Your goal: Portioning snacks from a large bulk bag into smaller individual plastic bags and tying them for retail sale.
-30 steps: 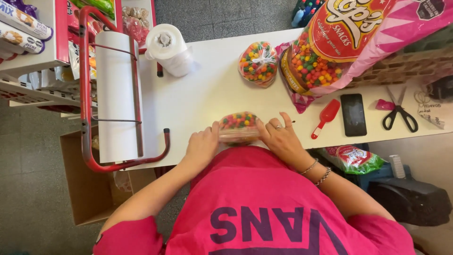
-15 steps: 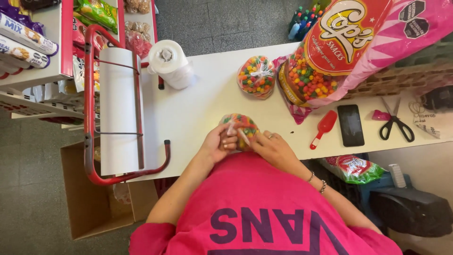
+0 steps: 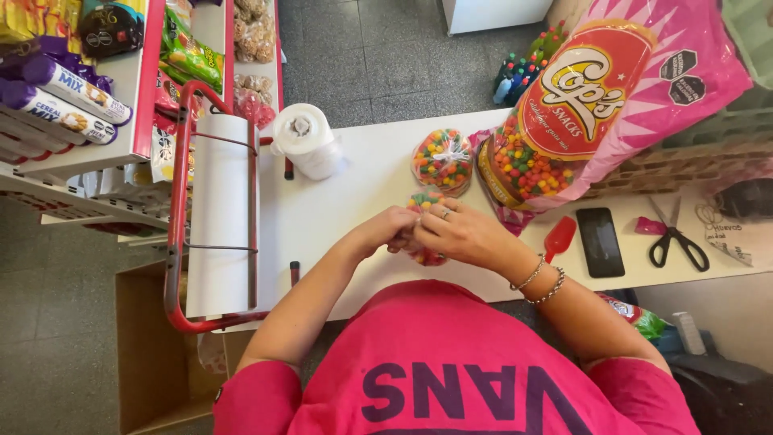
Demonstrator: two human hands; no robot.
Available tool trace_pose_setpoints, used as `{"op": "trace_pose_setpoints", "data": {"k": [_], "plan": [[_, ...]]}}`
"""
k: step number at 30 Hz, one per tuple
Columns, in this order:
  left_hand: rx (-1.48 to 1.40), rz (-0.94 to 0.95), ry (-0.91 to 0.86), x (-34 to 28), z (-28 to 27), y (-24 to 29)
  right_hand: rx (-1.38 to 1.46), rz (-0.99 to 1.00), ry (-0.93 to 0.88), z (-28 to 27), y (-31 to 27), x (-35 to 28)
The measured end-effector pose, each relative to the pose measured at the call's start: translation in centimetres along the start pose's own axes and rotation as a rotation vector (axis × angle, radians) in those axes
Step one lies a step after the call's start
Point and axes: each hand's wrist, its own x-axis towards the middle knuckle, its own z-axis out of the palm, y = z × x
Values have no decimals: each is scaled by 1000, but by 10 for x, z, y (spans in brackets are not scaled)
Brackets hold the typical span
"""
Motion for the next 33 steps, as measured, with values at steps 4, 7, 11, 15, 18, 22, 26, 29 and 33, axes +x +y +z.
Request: {"op": "trace_pose_setpoints", "data": {"k": [4, 7, 11, 15, 18, 22, 26, 29, 33], "plan": [[152, 102, -213, -33, 10, 46, 7, -46, 117, -7, 7, 14], [289, 182, -291, -21, -3, 32, 50, -67, 202, -18, 12, 24], [792, 292, -146, -39, 7, 68, 383, 182, 152, 0, 10, 12], [1212, 327, 83, -46, 20, 76, 636, 499, 105, 32, 12, -22], [1629, 857, 378, -20, -3, 29, 622, 747, 178, 40, 9, -23], [1560, 1149, 592, -18, -8, 9, 1032, 1172, 278, 67, 2, -35], [1435, 1365, 762, -46, 10, 31, 1549, 1212, 297, 68, -4, -29], [1404, 1321, 761, -53, 12, 26, 1638, 1168, 222, 74, -4, -33], [1338, 1081, 761, -43, 0, 3, 1709, 1243, 343, 64, -16, -25]]}}
